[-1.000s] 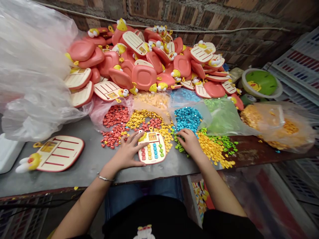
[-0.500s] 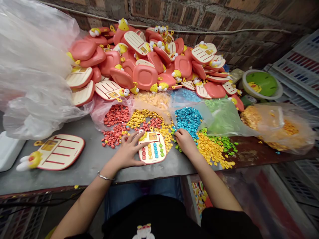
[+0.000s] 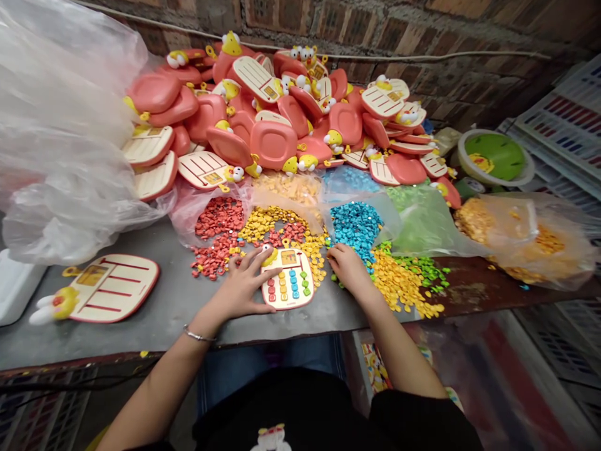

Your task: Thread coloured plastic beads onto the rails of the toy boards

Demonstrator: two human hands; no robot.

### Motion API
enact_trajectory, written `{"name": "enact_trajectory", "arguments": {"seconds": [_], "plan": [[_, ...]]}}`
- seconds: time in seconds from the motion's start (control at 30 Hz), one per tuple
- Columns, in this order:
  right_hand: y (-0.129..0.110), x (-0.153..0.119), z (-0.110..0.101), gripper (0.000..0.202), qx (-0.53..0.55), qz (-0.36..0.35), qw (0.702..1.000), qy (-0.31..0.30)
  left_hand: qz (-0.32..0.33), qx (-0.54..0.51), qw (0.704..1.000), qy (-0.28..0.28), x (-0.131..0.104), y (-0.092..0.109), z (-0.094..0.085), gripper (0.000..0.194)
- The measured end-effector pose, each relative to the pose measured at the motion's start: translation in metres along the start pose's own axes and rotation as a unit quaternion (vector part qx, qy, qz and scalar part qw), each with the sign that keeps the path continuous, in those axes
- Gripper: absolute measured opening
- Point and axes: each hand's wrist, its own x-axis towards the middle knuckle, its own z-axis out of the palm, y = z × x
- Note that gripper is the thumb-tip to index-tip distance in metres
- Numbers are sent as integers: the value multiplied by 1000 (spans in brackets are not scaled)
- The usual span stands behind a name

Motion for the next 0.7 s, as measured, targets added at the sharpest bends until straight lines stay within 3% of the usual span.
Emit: {"name": "enact_trajectory", "arguments": {"seconds": [0.23, 0.43, 0.53, 0.7], "plan": [[13, -17, -7, 14, 104, 6, 994, 26, 11, 12, 1000, 1, 0, -2, 1, 79], [0, -18, -14, 14, 130, -4, 988, 79, 10, 9, 1000, 7, -1, -2, 2, 77], [-17, -8, -18, 12, 197, -5, 975, 102, 12, 4, 1000, 7, 0, -1, 1, 78], [-43, 27, -3, 10, 264, -29, 962, 62, 5, 4, 1000, 2, 0, -1, 1, 77]]}}
